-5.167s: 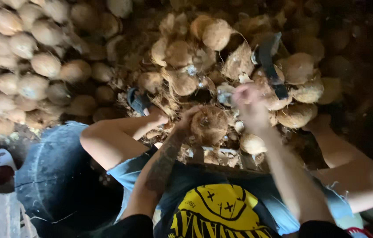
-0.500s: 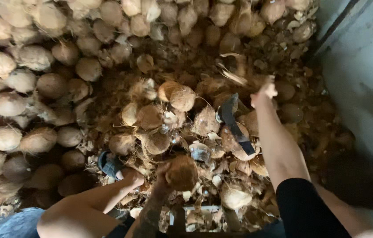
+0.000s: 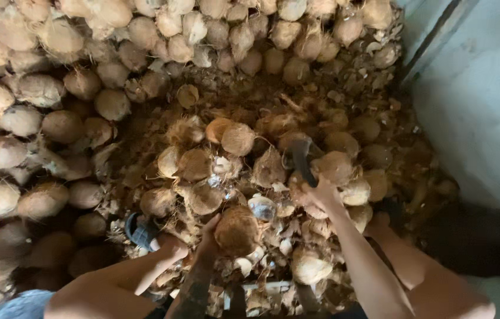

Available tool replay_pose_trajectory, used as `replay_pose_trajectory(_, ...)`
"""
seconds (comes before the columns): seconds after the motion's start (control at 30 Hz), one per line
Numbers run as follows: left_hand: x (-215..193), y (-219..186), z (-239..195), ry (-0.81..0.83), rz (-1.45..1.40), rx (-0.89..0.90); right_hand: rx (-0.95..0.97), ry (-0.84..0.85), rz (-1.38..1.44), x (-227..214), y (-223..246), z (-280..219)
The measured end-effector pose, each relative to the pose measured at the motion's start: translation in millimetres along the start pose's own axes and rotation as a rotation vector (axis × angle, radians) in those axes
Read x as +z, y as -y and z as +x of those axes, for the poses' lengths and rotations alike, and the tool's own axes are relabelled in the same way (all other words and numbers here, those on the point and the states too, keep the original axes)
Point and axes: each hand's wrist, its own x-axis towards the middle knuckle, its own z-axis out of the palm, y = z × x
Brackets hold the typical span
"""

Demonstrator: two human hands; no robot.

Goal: The person sits on the ground surrounded by coconuts and uses a machete to peel the husk off a coconut held in the left hand. The person repeatedly strikes the coconut to remove the fibrous outer layer and then places the peeled coconut into a black bucket.

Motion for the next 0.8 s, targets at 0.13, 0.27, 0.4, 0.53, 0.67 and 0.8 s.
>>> replay_pose_trajectory(0.13, -50.0, -7.6, 36.8, 0.066, -0.054, 0.157, -0.078, -0.183, 0.438, 22.1, -13.0, -48.0)
replay_pose_trajectory(0.27, -80.1, -9.2, 48.3, 0.135, -0.205, 0.158, -0.289, -0.276, 0.879, 73.2, 3.0, -127.1)
replay_pose_trajectory(0.4, -69.6, -13.7, 27.1, 0.222, -0.368, 0.042, -0.583, -0.031, 1.231, 106.0, -18.6, -184.0)
replay_pose_trajectory(0.53, -40.9, 6.6, -18.6, 0.157, -0.344, 0.127, -0.746, 0.063, 1.189, 97.2, -10.8, -226.0)
replay_pose_trajectory(0.67, -58.4, 13.8, 2.0, 0.061, -0.288, 0.075, -1.111, -0.070, 1.138, 32.9, 26.7, -302.3)
replay_pose_trajectory(0.8, -62.5, 18.3, 4.0, -0.077, 0.015, 0.135, -1.390, -0.019, 1.041, 53.9, 12.5, -285.6)
